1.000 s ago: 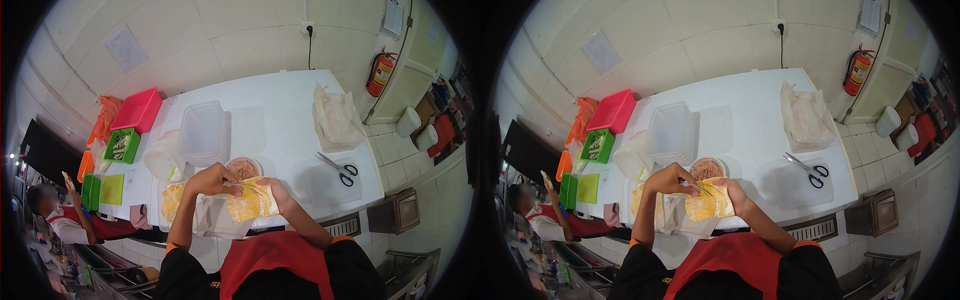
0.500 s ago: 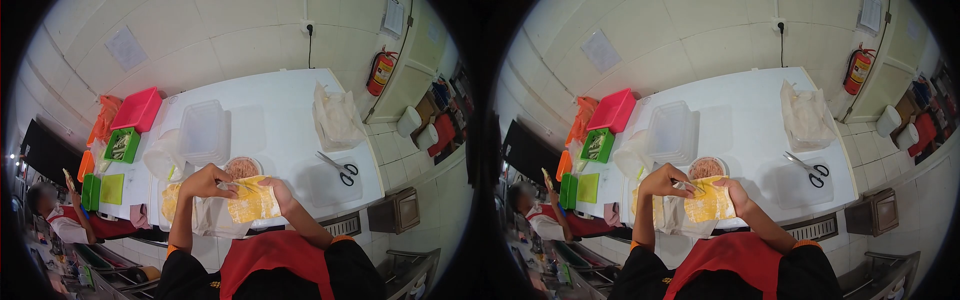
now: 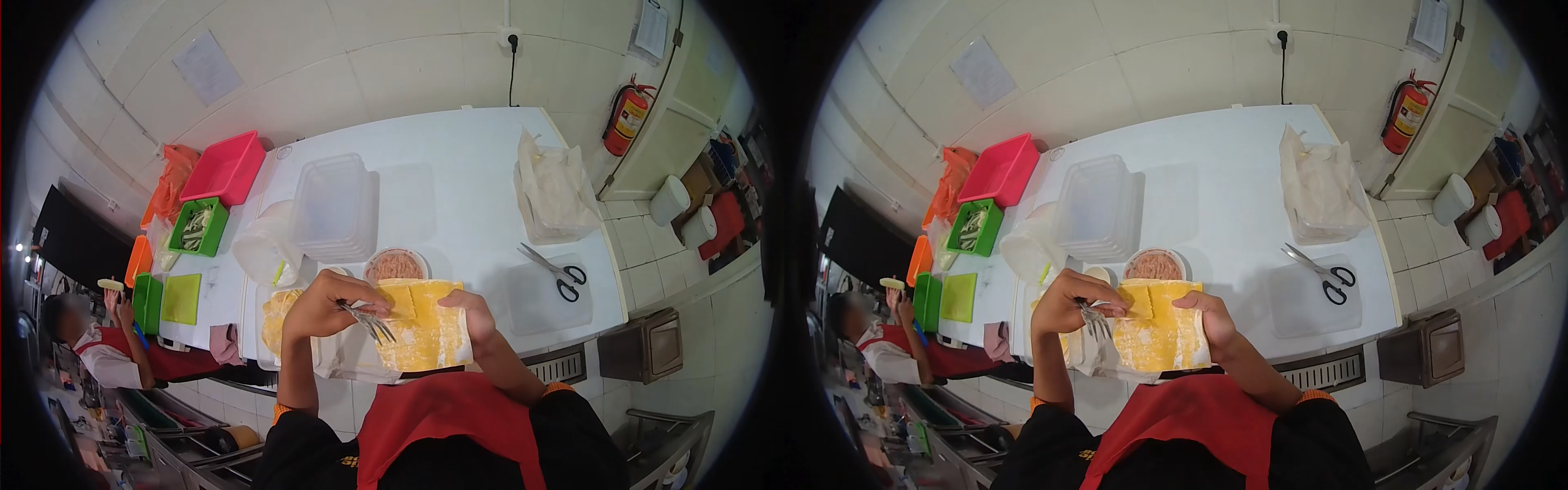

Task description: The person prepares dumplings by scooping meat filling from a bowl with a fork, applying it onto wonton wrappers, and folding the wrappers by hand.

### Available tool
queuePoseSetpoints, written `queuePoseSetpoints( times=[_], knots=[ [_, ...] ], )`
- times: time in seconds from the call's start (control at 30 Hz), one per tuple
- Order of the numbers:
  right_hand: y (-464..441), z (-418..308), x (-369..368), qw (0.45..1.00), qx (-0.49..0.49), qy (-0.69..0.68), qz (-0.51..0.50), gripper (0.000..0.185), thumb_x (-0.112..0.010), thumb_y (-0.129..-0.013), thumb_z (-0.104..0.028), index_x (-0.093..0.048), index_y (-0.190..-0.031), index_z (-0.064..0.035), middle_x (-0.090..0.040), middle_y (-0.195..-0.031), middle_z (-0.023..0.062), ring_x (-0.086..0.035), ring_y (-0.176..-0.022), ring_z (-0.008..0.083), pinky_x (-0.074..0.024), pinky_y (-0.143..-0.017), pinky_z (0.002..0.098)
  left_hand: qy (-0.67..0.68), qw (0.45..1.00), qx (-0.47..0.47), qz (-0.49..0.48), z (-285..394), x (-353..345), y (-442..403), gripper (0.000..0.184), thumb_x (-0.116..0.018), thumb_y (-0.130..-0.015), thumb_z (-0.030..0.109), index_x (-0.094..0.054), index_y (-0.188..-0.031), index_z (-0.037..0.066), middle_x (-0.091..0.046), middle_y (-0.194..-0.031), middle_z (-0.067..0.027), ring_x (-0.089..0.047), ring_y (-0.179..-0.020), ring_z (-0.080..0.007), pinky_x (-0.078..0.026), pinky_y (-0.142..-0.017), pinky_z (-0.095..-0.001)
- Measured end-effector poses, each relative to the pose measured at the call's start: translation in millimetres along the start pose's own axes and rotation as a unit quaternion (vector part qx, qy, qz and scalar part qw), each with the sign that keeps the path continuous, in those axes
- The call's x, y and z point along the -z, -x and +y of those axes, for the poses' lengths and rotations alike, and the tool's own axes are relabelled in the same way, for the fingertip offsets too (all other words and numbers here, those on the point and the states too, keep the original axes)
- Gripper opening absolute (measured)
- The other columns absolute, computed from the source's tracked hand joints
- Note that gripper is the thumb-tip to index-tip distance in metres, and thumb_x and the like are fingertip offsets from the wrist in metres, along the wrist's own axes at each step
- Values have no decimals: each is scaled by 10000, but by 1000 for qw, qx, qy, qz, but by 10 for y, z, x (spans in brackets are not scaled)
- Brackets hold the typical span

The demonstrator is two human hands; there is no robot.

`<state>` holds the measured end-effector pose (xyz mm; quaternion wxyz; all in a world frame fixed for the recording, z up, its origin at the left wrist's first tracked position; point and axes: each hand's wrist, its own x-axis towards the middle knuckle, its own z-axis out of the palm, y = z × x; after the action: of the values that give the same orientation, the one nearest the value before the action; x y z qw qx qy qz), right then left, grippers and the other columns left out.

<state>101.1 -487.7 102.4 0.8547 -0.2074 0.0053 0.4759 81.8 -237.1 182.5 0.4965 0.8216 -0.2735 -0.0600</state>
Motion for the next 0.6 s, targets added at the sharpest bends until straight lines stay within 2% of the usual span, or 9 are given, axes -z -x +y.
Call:
queuePoseSetpoints(
  times=[0.1,0.2,0.3,0.33,0.43,0.47,0.53,0.6],
  knots=[
    [-12,-27,28,1000,2,-6,4,529,-485,-858,-189,-428,-1312,77,-571,-1227,221,-606,-1083,330,-484,-960,429,1,999,24,24,67,-31,6,431,-603,-608,-160,-731,-974,28,-733,-896,-88,-650,-686,-111,-447,-574,-225],
    [-80,16,212,990,7,-107,-94,510,-484,-848,-182,-461,-1287,76,-581,-1216,229,-612,-1073,332,-491,-952,430,-9,999,21,47,80,-3,38,379,-652,-659,-122,-708,-996,40,-712,-859,-56,-471,-541,-74,-372,-514,-237],
    [-57,49,274,970,53,-171,-166,487,-486,-839,-177,-495,-1252,81,-601,-1189,237,-630,-1040,338,-516,-923,438,-26,972,122,198,40,-30,99,316,-714,-722,-24,-665,-1024,58,-660,-819,-11,-301,-528,-65,-303,-492,-240],
    [-51,50,325,971,75,-166,-155,482,-487,-837,-176,-501,-1244,83,-607,-1178,238,-636,-1029,340,-525,-912,440,-155,948,163,227,96,-11,51,290,-760,-753,93,-611,-1000,61,-624,-801,-36,-462,-545,-121,-382,-517,-284],
    [-12,-2,420,969,126,-159,-139,472,-490,-833,-170,-512,-1227,89,-621,-1155,239,-651,-1002,344,-544,-886,446,-352,886,168,249,-392,-124,118,281,-749,-769,134,-585,-984,57,-644,-832,-85,-613,-672,-264,-458,-575,-384],
    [12,-31,401,966,135,-166,-144,471,-490,-832,-168,-512,-1226,91,-623,-1153,239,-653,-997,345,-546,-882,448,-343,887,206,229,-550,-214,132,252,-711,-799,154,-569,-982,56,-640,-894,-135,-634,-836,-381,-494,-663,-470],
    [28,-43,463,968,159,-151,-124,505,-495,-832,-191,-493,-1243,103,-608,-1170,255,-650,-1002,356,-551,-864,461,-379,872,256,177,-915,-453,178,180,-646,-827,115,-612,-996,62,-634,-928,-133,-634,-874,-352,-505,-726,-439],
    [-16,-17,670,973,188,-108,-74,580,-506,-833,-242,-457,-1281,123,-576,-1209,289,-639,-1022,376,-556,-838,482,-358,880,272,156,-1260,-696,250,170,-613,-838,93,-620,-1006,66,-631,-945,-142,-629,-881,-363,-507,-747,-451]
  ],
)
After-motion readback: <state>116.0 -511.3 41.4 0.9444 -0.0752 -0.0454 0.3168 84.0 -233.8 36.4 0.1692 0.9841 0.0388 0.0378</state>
